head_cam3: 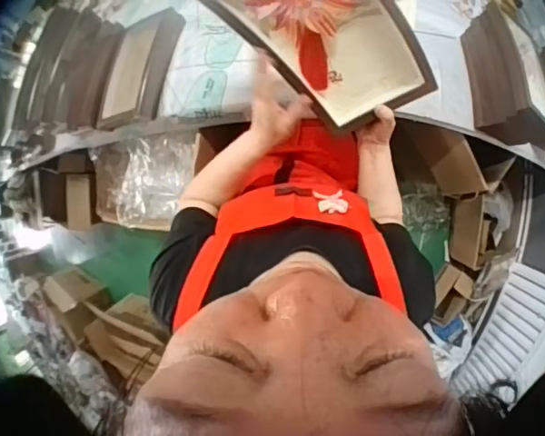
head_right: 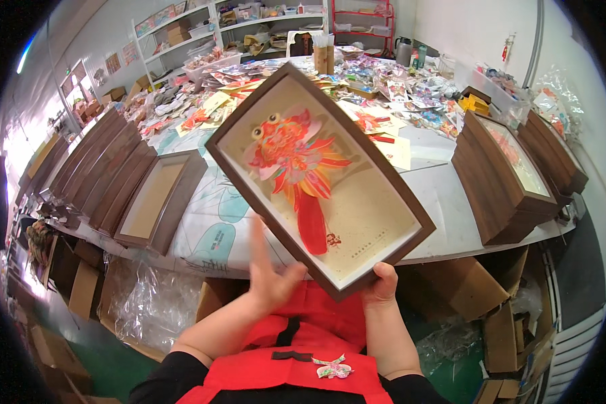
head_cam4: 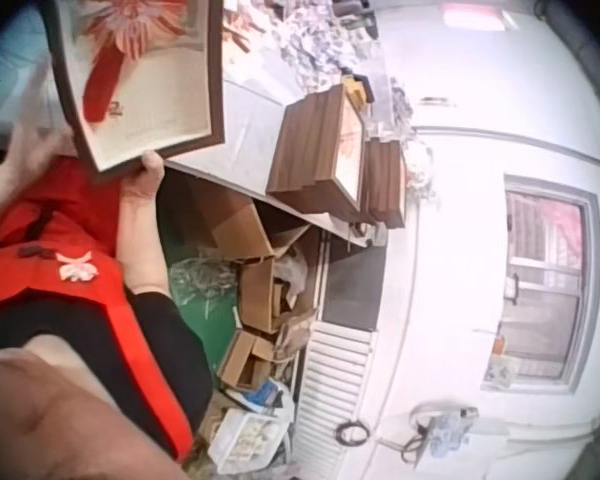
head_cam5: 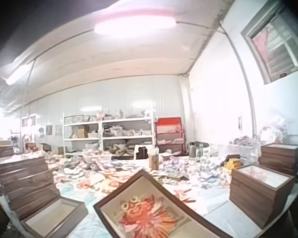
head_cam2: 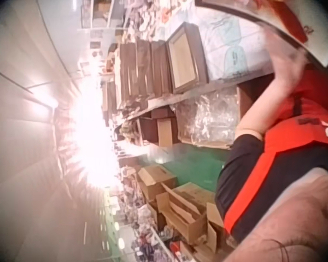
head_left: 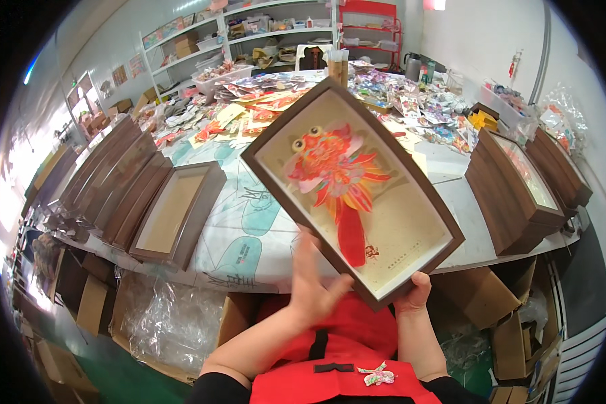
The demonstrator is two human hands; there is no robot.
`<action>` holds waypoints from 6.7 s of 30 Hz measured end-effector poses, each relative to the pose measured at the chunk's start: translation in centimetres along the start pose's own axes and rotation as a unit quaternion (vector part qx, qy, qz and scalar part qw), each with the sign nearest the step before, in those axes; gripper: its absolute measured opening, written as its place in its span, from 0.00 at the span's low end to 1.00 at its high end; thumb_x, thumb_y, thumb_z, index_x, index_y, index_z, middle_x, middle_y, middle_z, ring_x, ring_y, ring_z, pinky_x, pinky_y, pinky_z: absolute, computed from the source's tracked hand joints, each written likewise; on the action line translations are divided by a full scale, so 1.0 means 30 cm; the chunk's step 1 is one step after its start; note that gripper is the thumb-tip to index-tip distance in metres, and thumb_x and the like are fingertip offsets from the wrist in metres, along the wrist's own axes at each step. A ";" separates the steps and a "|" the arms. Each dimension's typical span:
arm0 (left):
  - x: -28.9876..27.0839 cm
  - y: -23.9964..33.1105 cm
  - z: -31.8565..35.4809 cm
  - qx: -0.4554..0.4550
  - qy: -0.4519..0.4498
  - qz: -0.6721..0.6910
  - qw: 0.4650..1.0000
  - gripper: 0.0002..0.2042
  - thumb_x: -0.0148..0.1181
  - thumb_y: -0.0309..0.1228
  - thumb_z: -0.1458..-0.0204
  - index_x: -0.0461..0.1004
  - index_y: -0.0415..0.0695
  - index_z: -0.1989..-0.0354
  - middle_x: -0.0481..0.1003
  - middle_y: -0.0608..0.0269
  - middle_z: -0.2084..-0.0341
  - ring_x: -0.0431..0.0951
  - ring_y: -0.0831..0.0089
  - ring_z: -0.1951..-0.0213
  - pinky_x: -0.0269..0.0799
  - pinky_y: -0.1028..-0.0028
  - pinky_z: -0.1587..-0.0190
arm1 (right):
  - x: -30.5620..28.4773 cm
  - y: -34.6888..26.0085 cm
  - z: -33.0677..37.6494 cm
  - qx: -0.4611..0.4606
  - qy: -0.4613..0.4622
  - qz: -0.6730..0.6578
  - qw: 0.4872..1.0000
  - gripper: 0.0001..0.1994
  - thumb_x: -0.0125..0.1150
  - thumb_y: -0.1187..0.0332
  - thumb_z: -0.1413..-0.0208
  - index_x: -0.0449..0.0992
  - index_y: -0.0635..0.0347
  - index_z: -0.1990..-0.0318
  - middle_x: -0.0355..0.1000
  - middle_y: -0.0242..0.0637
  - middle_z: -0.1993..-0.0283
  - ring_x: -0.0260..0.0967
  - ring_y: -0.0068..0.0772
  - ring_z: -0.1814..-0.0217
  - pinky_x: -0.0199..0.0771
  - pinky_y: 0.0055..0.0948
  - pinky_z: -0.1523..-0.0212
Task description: The person assembles wooden picture frames in a workshop. They pick up a frame, insert a decorative paper cutout, place a backing board, and secure the back with a wooden stand using a small stick. The process is repeated for multiple frames.
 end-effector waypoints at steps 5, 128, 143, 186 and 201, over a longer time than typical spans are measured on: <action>-0.061 -0.177 -0.038 -0.201 0.149 0.280 0.927 0.35 0.51 0.31 0.45 0.36 0.34 0.35 0.51 0.50 0.39 0.53 0.63 0.39 0.45 0.67 0.37 | 0.010 0.196 0.005 0.044 -0.056 -0.036 0.997 0.40 0.63 0.65 0.66 0.55 0.63 0.40 0.63 0.43 0.44 0.64 0.45 0.43 0.64 0.41 0.42; 0.056 -0.722 0.177 -0.223 -0.490 -0.332 0.775 0.35 0.49 0.51 0.52 0.56 0.42 0.38 0.52 0.44 0.37 0.48 0.46 0.36 0.39 0.48 0.36 | -0.281 -0.333 -0.294 0.001 0.161 0.894 0.418 0.26 0.59 0.59 0.53 0.63 0.64 0.48 0.58 0.49 0.40 0.53 0.50 0.36 0.47 0.47 0.36; 0.270 -0.613 -0.119 -0.256 -0.396 -0.066 0.880 0.34 0.57 0.31 0.52 0.49 0.33 0.39 0.47 0.37 0.37 0.46 0.43 0.36 0.41 0.54 0.36 | -0.473 -0.684 0.271 0.044 0.583 0.585 0.562 0.11 0.58 0.66 0.49 0.75 0.60 0.61 0.75 0.41 0.65 0.73 0.33 0.61 0.72 0.30 0.59; 1.831 0.454 0.130 -0.314 -0.794 0.130 0.504 0.18 0.45 0.32 0.43 0.60 0.43 0.44 0.65 0.53 0.48 0.67 0.59 0.48 0.67 0.62 0.49 | 0.762 0.060 2.090 0.265 0.962 -0.040 0.046 0.16 0.59 0.53 0.58 0.73 0.55 0.68 0.73 0.42 0.62 0.69 0.43 0.54 0.65 0.42 0.52; 1.677 0.136 -0.324 -0.592 -0.312 0.369 0.645 0.36 0.52 0.58 0.55 0.54 0.53 0.39 0.53 0.59 0.39 0.56 0.58 0.41 0.58 0.52 0.46 | -0.012 -0.781 2.310 0.004 0.875 0.409 0.257 0.18 0.61 0.61 0.51 0.71 0.66 0.56 0.73 0.50 0.57 0.71 0.45 0.53 0.69 0.36 0.52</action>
Point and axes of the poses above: each hand's wrist, its own z-axis away from the middle knuckle, its own x-axis out of the palm, y = z × x, the point moved 9 cm from there along -z, towards the middle knuckle
